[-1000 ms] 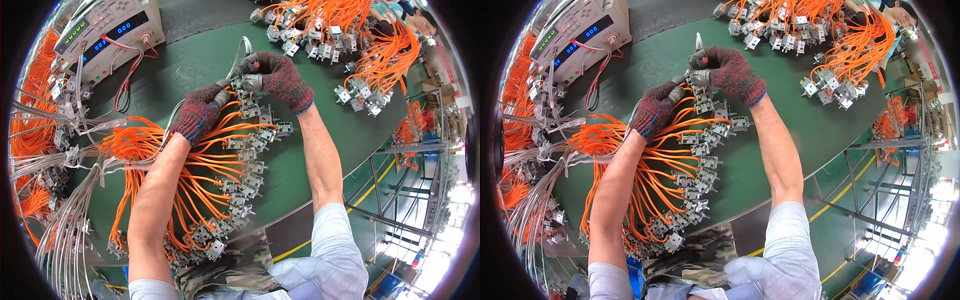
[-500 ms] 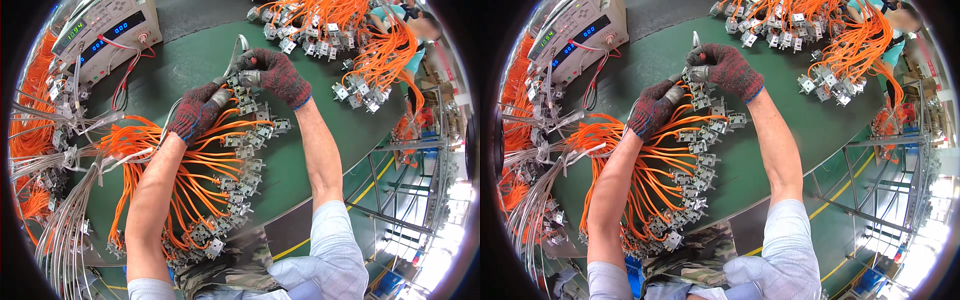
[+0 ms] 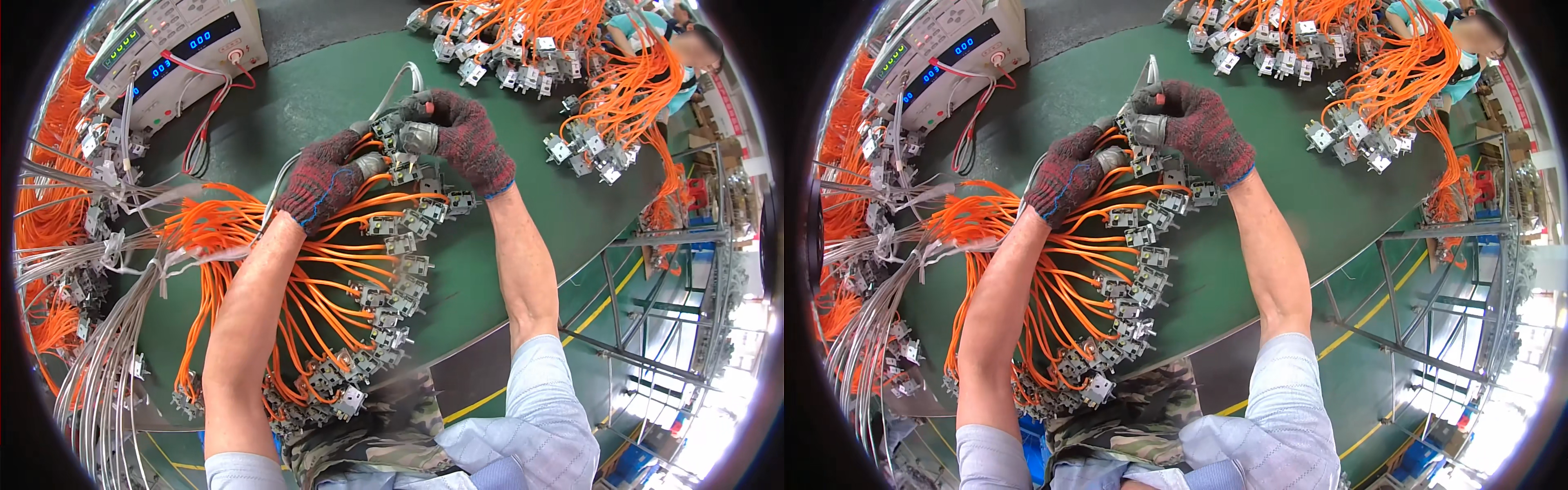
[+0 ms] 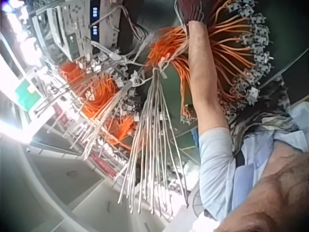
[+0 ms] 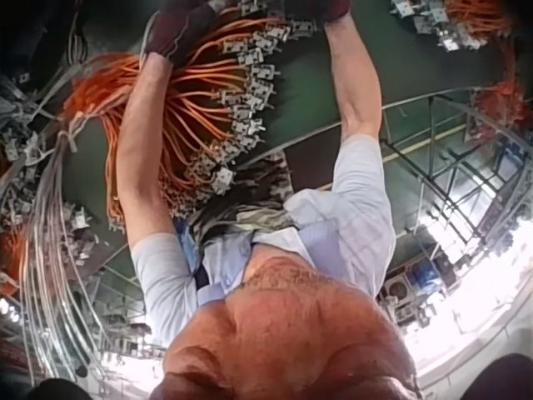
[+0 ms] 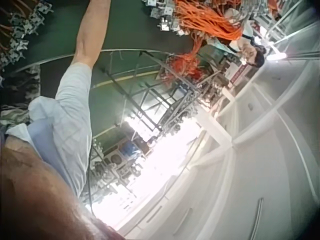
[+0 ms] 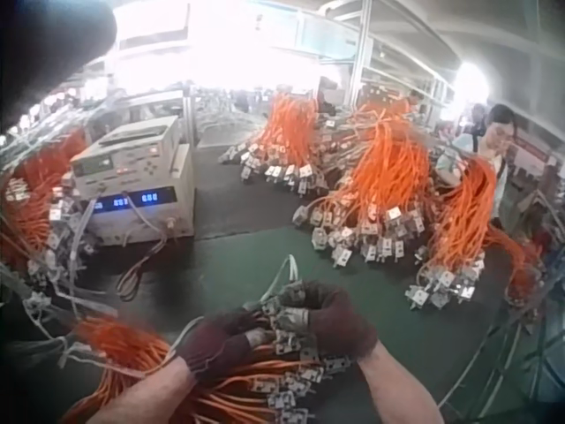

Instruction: Assembling and testing wire harnesses by connecting cables to electronic components on a factory workbench.

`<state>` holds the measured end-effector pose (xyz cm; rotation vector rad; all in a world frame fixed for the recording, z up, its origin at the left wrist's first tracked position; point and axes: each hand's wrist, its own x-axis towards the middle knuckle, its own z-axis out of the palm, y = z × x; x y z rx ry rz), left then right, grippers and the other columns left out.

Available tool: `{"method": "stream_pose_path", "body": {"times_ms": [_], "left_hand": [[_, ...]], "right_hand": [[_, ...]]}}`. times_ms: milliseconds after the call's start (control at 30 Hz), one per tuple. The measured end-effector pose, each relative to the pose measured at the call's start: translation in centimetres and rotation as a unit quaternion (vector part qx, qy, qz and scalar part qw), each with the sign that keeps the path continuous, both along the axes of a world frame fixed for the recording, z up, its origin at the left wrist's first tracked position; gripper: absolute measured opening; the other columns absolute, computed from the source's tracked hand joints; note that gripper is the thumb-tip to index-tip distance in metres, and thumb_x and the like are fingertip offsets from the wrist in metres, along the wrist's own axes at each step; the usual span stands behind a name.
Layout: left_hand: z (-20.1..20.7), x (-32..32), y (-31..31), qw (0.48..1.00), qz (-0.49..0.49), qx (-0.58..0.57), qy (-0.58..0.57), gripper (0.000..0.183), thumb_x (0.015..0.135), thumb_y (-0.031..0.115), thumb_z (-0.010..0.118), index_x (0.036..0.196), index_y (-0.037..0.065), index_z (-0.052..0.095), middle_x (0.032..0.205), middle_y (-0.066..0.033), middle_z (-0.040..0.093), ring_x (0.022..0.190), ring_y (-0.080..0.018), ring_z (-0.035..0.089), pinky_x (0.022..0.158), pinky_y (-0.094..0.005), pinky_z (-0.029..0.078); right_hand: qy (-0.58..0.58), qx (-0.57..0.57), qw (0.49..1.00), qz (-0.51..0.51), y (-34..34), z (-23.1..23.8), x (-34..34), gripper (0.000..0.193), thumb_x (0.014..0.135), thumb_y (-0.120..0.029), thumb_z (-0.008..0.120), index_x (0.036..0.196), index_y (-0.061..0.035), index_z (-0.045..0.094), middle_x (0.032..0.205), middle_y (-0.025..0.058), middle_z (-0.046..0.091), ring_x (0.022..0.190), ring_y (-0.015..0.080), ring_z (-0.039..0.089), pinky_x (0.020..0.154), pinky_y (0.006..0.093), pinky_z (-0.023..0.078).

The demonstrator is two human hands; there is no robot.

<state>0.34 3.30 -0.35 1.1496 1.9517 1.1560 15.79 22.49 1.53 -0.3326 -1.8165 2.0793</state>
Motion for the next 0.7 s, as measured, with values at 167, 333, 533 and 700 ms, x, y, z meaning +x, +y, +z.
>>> {"method": "stream_pose_path", "body": {"times_ms": [167, 333, 533, 700], "left_hand": [[-0.2, -0.4, -0.2, 0.999, -0.016, 0.018, -0.032, 0.064, 0.095, 0.029, 0.08, 0.152, 0.008, 0.061, 0.134, -0.0129, 0.075, 0.123, -0.0197, 0.069, 0.11, -0.0366, 0.05], [2.2, 0.7, -0.2, 0.998, -0.033, -0.045, 0.001, 0.072, 0.091, 0.032, 0.084, 0.153, 0.008, 0.058, 0.134, -0.0129, 0.075, 0.122, -0.0218, 0.07, 0.108, -0.038, 0.051], [2.0, 0.9, -0.6, 1.0, -0.017, -0.013, 0.006, 0.065, 0.091, 0.024, 0.082, 0.149, 0.007, 0.06, 0.128, -0.0135, 0.076, 0.118, -0.0218, 0.072, 0.104, -0.0385, 0.054], [-0.1, 0.2, 0.0, 0.996, -0.02, 0.073, 0.049, 0.066, 0.09, 0.02, 0.084, 0.149, 0.006, 0.06, 0.123, -0.014, 0.075, 0.116, -0.0221, 0.071, 0.102, -0.0386, 0.055]], "right_hand": [[-0.011, 0.02, 1.0, 0.01, 0.0, 0.0, -0.1, 0.043, 0.087, -0.01, 0.089, 0.125, 0.0002, 0.073, 0.112, 0.0035, 0.075, 0.103, 0.0133, 0.071, 0.094, 0.0335, 0.061], [-0.009, 0.031, 0.999, -0.002, 0.2, -0.4, -0.3, 0.036, 0.088, -0.008, 0.087, 0.12, -0.0004, 0.074, 0.108, 0.0035, 0.075, 0.099, 0.0128, 0.071, 0.09, 0.0325, 0.061], [-0.034, 0.005, 0.988, -0.151, 3.0, -0.7, 1.7, 0.032, 0.09, -0.014, 0.084, 0.117, -0.0011, 0.074, 0.1, 0.0053, 0.076, 0.09, 0.0127, 0.071, 0.079, 0.0302, 0.06], [-0.128, 0.137, 0.966, -0.177, 4.0, -3.9, 1.8, 0.036, 0.085, -0.022, 0.085, 0.111, -0.0002, 0.075, 0.094, 0.0071, 0.076, 0.084, 0.0125, 0.069, 0.076, 0.0315, 0.058]]}}
